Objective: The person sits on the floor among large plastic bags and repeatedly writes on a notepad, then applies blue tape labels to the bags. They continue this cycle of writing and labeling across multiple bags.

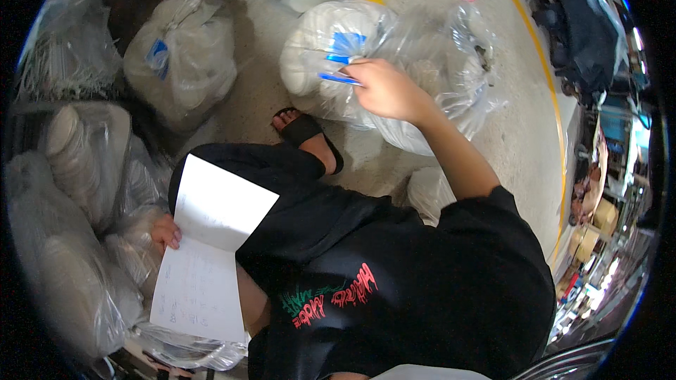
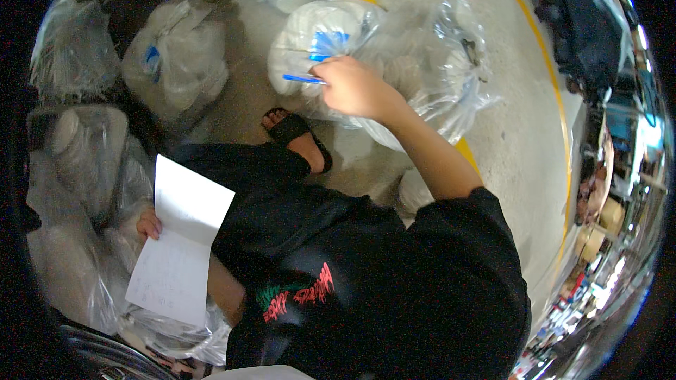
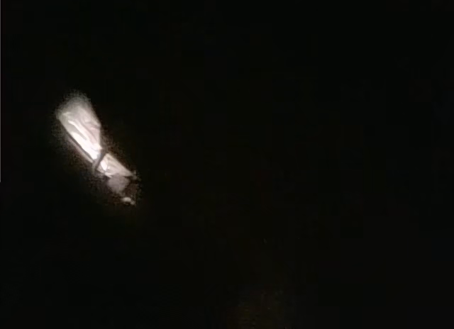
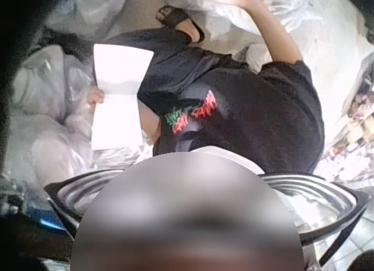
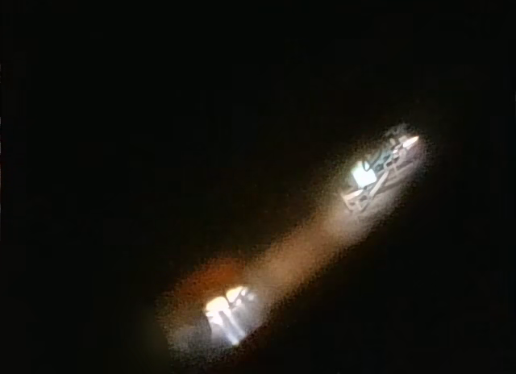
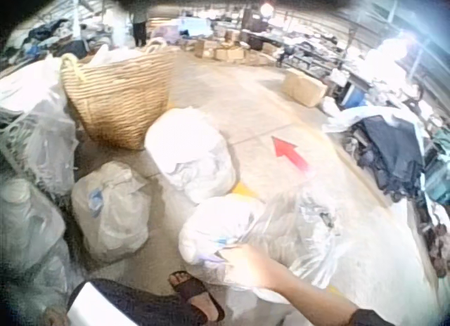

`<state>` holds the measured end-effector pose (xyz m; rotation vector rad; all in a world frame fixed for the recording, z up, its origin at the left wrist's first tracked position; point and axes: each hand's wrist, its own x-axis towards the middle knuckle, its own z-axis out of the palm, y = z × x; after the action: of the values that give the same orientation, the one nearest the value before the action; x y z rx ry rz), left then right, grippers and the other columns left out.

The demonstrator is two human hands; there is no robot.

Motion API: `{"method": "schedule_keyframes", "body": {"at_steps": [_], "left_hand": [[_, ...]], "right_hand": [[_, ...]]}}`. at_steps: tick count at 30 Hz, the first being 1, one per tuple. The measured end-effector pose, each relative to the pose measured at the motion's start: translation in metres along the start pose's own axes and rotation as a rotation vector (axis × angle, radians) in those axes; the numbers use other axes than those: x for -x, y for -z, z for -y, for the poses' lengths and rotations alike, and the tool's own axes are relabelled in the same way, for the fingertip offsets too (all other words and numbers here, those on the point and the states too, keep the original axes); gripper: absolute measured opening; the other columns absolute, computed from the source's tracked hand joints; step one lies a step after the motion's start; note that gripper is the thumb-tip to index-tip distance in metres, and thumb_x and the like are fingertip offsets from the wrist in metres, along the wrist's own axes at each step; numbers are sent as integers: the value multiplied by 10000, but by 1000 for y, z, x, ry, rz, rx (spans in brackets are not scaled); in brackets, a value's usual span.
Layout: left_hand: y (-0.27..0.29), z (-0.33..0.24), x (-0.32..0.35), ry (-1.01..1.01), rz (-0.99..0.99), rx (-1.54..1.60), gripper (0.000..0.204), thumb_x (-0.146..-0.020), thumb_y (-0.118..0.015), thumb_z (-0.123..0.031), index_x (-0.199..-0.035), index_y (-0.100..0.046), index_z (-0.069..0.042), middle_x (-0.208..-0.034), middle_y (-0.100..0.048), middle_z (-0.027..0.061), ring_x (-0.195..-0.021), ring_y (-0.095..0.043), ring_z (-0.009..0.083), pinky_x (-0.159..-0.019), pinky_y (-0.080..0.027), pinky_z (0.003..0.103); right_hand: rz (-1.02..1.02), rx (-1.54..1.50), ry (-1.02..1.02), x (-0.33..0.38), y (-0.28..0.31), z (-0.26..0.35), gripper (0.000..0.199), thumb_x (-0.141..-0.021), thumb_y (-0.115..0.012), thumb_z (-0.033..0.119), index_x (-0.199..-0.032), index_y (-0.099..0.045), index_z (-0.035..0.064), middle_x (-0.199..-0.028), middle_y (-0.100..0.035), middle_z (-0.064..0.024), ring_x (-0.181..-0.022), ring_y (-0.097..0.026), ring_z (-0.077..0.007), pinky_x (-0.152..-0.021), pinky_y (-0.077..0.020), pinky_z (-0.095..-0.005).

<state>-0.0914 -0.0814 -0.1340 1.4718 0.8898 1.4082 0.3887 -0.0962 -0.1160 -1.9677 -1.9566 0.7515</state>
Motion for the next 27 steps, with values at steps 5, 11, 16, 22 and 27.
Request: {"method": "schedule_keyframes", "body": {"at_steps": [5,11,16,22,27], "left_hand": [[-4,1,1,8,17,-17,114,-973,-541,-100,-859,-539,-91,-864,-520,47,-794,-483,114,-724,-383,260],[-9,-2,1,8,42,-42,116,-974,-543,-104,-859,-538,-89,-860,-518,46,-791,-482,113,-722,-383,260],[-15,-5,-3,13,76,-53,118,-975,-545,-107,-859,-536,-88,-857,-516,44,-788,-481,113,-720,-384,260],[-22,-11,-8,26,95,-81,121,-976,-547,-112,-858,-534,-86,-854,-514,43,-784,-480,113,-718,-384,259],[-25,-15,-11,34,119,-98,123,-976,-549,-115,-858,-532,-85,-851,-512,42,-781,-478,112,-717,-385,259]], "right_hand": [[-859,191,-374,89,63,-88,320,-901,-660,213,-1136,-716,3,-1106,-725,-239,-985,-703,-411,-864,-547,-485],[-431,-228,-1134,183,101,-190,577,-888,-663,511,-1139,-716,-6,-1075,-724,-303,-906,-718,-431,-821,-544,-503],[-636,53,-983,174,9,-156,616,-910,-647,427,-1277,-551,-58,-1157,-679,-328,-1009,-689,-475,-845,-550,-556],[-946,-32,-1095,112,-45,-76,544,-915,-603,221,-1319,-374,-62,-1206,-550,-340,-929,-642,-556,-816,-523,-632],[-789,-84,-1044,127,-30,-65,551,-911,-641,248,-1344,-387,20,-1248,-499,-326,-849,-668,-517,-744,-541,-610]]}}
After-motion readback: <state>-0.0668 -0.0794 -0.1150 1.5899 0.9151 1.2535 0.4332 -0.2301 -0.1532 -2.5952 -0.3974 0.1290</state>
